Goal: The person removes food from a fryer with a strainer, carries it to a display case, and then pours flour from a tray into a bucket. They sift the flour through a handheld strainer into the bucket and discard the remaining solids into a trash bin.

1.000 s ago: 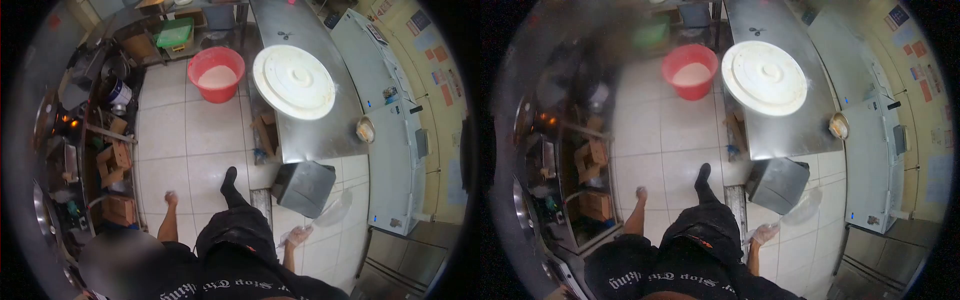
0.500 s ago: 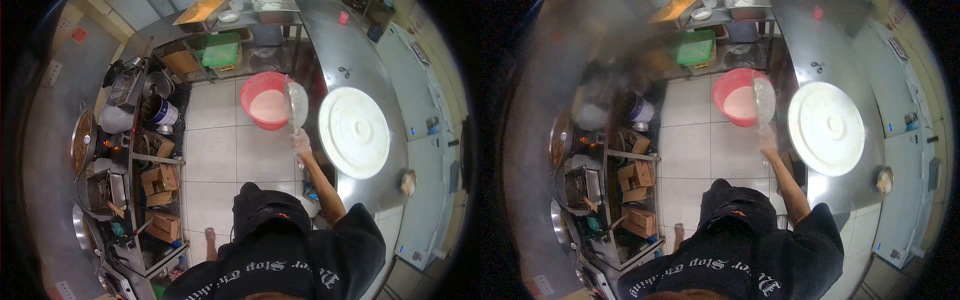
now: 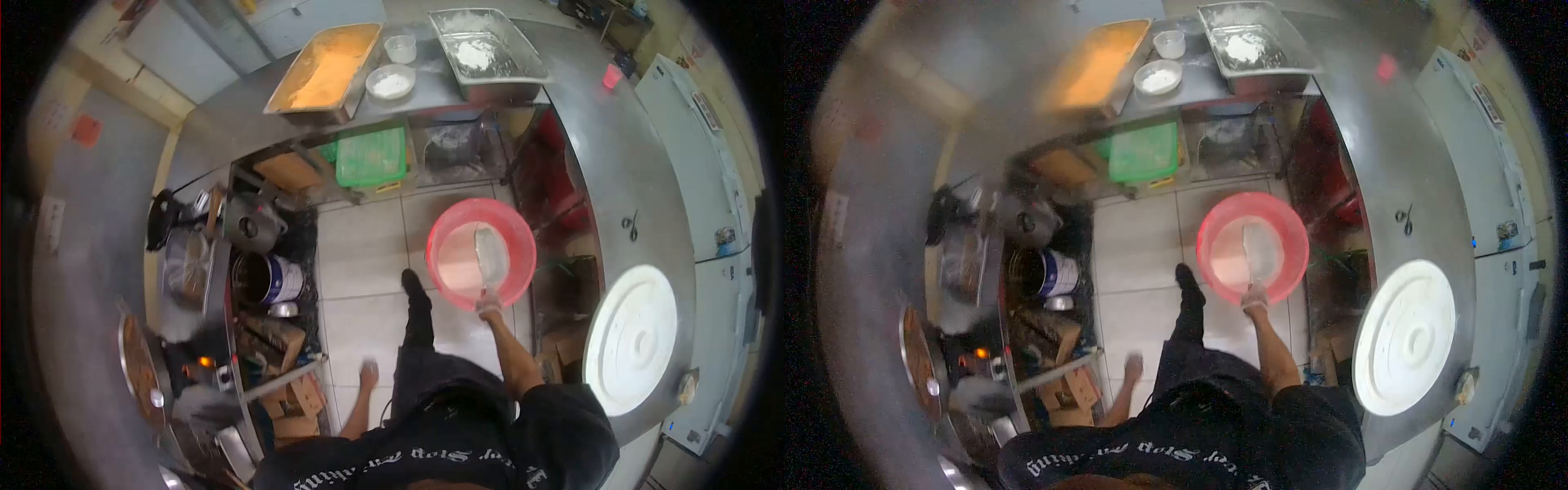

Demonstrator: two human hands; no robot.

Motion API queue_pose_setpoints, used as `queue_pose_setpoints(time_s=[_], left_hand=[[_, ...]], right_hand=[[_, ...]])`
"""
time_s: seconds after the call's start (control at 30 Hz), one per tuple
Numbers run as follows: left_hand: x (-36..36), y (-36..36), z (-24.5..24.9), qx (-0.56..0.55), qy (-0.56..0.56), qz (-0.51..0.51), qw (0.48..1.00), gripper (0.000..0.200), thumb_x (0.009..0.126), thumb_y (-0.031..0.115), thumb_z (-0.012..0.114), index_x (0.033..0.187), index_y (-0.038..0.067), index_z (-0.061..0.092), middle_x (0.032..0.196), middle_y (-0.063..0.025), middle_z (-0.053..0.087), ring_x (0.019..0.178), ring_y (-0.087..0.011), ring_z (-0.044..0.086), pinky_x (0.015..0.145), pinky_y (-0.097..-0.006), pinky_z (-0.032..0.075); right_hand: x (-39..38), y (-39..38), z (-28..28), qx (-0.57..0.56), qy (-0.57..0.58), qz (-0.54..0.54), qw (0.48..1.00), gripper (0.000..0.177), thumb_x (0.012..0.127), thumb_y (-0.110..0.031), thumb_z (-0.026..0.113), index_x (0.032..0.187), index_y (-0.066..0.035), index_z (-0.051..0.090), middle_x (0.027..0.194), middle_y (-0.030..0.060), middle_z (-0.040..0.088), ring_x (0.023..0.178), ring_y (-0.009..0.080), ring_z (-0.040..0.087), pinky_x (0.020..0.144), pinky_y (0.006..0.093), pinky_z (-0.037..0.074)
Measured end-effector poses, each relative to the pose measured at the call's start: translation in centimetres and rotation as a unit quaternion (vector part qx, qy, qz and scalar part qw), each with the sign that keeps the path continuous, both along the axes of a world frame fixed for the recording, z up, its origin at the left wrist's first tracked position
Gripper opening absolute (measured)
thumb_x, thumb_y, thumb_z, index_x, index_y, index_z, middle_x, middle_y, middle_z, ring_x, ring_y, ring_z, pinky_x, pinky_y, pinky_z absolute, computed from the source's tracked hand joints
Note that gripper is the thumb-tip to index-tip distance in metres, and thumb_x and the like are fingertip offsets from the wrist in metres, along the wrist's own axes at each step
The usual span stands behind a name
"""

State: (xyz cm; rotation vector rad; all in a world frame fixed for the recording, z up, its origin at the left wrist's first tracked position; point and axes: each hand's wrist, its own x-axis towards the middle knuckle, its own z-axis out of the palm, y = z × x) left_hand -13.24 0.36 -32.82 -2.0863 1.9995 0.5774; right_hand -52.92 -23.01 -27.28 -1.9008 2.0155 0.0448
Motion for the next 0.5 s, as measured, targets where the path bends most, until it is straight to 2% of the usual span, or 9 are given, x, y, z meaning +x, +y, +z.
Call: queue_pose_setpoints(time_s=[0.03, 0.17, 0.23, 0.3, 0.33, 0.37, 0.4, 0.43, 0.5], left_hand=[[-1.1, -11.9, 5.7, -0.035, 0.208, 0.236, 0.949, 0.035, 0.086, 0.021, 0.043, 0.11, -0.004, 0.048, 0.11, -0.0212, 0.05, 0.103, -0.0355, 0.047, 0.092, -0.0401, 0.034], [-3.0, -50.2, 18.3, -0.28, 0.308, -0.006, 0.909, 0.036, 0.084, 0.018, 0.046, 0.117, 0.002, 0.045, 0.119, -0.0211, 0.044, 0.113, -0.0352, 0.038, 0.097, -0.0413, 0.029], [-4.9, -65.8, 22.9, -0.384, 0.32, -0.09, 0.861, 0.036, 0.083, 0.014, 0.046, 0.116, 0.002, 0.044, 0.115, -0.021, 0.045, 0.111, -0.0363, 0.038, 0.095, -0.0422, 0.03], [-7.5, -78.4, 27.6, -0.397, 0.268, -0.122, 0.869, 0.043, 0.078, 0.018, 0.053, 0.117, 0.004, 0.043, 0.117, -0.0222, 0.042, 0.111, -0.0368, 0.037, 0.094, -0.0448, 0.03], [-8.0, -84.4, 26.7, -0.443, 0.204, -0.147, 0.86, 0.051, 0.075, 0.02, 0.057, 0.12, 0.005, 0.04, 0.124, -0.0221, 0.035, 0.114, -0.0384, 0.033, 0.094, -0.0459, 0.031], [-8.7, -89.5, 28.4, -0.337, 0.149, -0.146, 0.918, 0.065, 0.067, 0.023, 0.066, 0.125, 0.012, 0.038, 0.131, -0.0205, 0.027, 0.121, -0.039, 0.024, 0.096, -0.0483, 0.029], [-9.8, -91.9, 30.5, -0.352, 0.043, -0.187, 0.916, 0.072, 0.061, 0.026, 0.071, 0.125, 0.016, 0.038, 0.133, -0.0188, 0.024, 0.123, -0.0386, 0.02, 0.096, -0.0518, 0.027], [-10.9, -94.2, 31.9, -0.362, -0.067, -0.232, 0.9, 0.08, 0.055, 0.029, 0.075, 0.125, 0.02, 0.038, 0.135, -0.017, 0.021, 0.125, -0.0382, 0.016, 0.096, -0.0553, 0.025], [-11.8, -100.0, 30.3, -0.265, -0.203, -0.318, 0.887, 0.089, 0.047, 0.032, 0.079, 0.125, 0.026, 0.038, 0.137, -0.0148, 0.02, 0.128, -0.0374, 0.011, 0.096, -0.0621, 0.018]], right_hand=[[1.3, -2.5, 2.8, 0.155, -0.06, -0.163, 0.973, 0.026, 0.073, -0.028, 0.054, 0.081, -0.004, 0.06, 0.088, 0.0211, 0.058, 0.089, 0.035, 0.056, 0.07, 0.0419, 0.045], [1.5, -0.3, -9.6, 0.042, -0.162, -0.018, 0.986, 0.033, 0.08, -0.031, 0.049, 0.089, 0.0, 0.053, 0.088, 0.0219, 0.053, 0.084, 0.0377, 0.051, 0.074, 0.0447, 0.04], [3.7, -0.6, -3.0, -0.016, -0.243, -0.165, 0.956, 0.028, 0.08, -0.027, 0.049, 0.09, -0.001, 0.051, 0.086, 0.0208, 0.051, 0.081, 0.0367, 0.049, 0.073, 0.0445, 0.039], [4.9, -0.1, 3.5, 0.035, -0.269, -0.311, 0.911, 0.025, 0.079, -0.022, 0.049, 0.093, -0.002, 0.052, 0.096, 0.0212, 0.051, 0.092, 0.0364, 0.048, 0.079, 0.0443, 0.038], [3.1, 4.8, -1.7, -0.065, -0.041, -0.023, 0.997, 0.026, 0.079, -0.021, 0.049, 0.098, -0.003, 0.051, 0.101, 0.0211, 0.05, 0.1, 0.0361, 0.045, 0.086, 0.0451, 0.036], [3.6, 5.8, 0.8, 0.017, -0.043, -0.164, 0.985, 0.028, 0.077, -0.017, 0.051, 0.102, -0.004, 0.049, 0.109, 0.0198, 0.047, 0.105, 0.035, 0.043, 0.093, 0.047, 0.031], [3.2, 8.8, 2.2, -0.149, -0.021, -0.053, 0.987, 0.032, 0.074, -0.012, 0.054, 0.104, -0.004, 0.047, 0.113, 0.0195, 0.044, 0.103, 0.0351, 0.043, 0.092, 0.0469, 0.033], [4.4, 12.9, 0.1, -0.054, -0.274, -0.378, 0.883, 0.035, 0.071, -0.01, 0.057, 0.104, -0.004, 0.048, 0.11, 0.0165, 0.044, 0.102, 0.0319, 0.043, 0.091, 0.0456, 0.035], [5.8, 18.1, 1.8, 0.03, -0.108, -0.292, 0.95, 0.04, 0.07, -0.013, 0.059, 0.106, -0.004, 0.047, 0.099, 0.013, 0.045, 0.099, 0.0279, 0.044, 0.088, 0.0438, 0.037]])
